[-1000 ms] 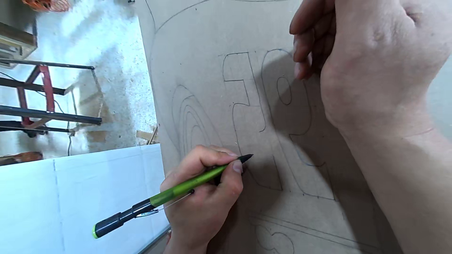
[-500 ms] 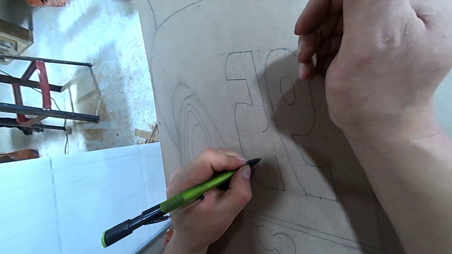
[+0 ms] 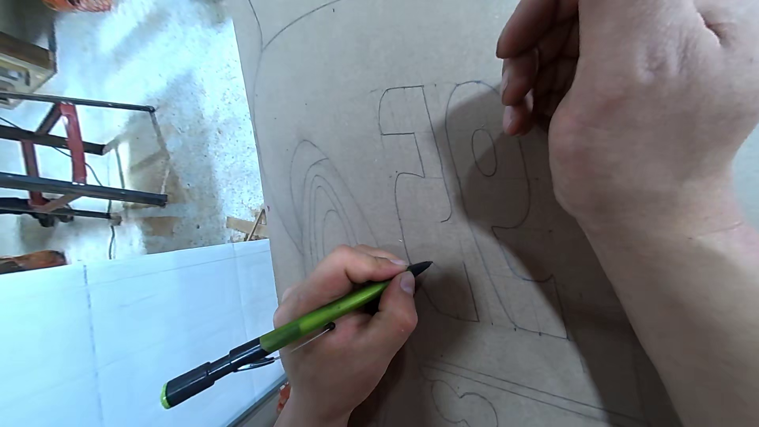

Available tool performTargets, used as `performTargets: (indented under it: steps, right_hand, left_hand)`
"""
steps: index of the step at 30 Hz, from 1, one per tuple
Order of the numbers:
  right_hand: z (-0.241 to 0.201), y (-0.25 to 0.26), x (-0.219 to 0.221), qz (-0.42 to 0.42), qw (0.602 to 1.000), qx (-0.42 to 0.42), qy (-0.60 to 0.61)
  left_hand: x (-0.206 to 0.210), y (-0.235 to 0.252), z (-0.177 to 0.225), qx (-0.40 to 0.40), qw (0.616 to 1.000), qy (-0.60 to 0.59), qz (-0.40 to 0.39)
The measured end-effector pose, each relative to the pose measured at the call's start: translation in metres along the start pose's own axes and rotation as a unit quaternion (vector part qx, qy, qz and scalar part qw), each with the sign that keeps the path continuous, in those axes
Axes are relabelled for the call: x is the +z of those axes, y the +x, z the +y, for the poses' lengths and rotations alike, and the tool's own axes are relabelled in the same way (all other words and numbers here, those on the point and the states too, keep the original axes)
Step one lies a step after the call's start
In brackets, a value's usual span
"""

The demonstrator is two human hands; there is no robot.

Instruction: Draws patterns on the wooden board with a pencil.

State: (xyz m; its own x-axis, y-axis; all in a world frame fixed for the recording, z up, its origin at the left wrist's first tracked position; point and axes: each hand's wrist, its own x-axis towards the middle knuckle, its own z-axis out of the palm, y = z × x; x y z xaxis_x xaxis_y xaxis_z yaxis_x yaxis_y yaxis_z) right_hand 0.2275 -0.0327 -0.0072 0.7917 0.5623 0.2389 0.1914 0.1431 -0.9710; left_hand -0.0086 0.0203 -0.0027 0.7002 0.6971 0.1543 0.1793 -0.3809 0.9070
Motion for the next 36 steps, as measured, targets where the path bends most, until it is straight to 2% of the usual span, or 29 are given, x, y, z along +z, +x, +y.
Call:
performTargets:
  steps: [5, 9, 13, 17, 21, 36]
  right_hand:
    - [0.0, 0.0, 0.0, -0.002, 1.0, 0.002, -0.001]
    - [0.0, 0.0, 0.0, 0.0, 1.0, 0.001, 0.006]
    - [-0.001, 0.001, 0.001, 0.005, 1.0, 0.002, 0.012]
    - [-0.001, 0.0, 0.001, 0.01, 1.0, 0.004, 0.017]
    - [-0.002, -0.001, 0.001, 0.008, 1.0, 0.008, 0.022]
    - [-0.001, 0.0, 0.001, 0.001, 1.0, 0.011, 0.017]
  left_hand:
    - [0.002, 0.0, 0.002, -0.011, 1.0, 0.01, 0.015]
    - [0.0, 0.004, -0.001, -0.025, 0.998, -0.046, 0.039]
    - [-0.011, 0.022, -0.007, -0.016, 0.999, -0.034, -0.006]
    - [-0.019, 0.034, -0.009, 0.023, 0.994, -0.015, -0.104]
    - [-0.021, 0.033, -0.01, 0.041, 0.991, -0.021, -0.125]
    - [-0.016, 0.03, -0.008, 0.009, 0.998, -0.01, -0.065]
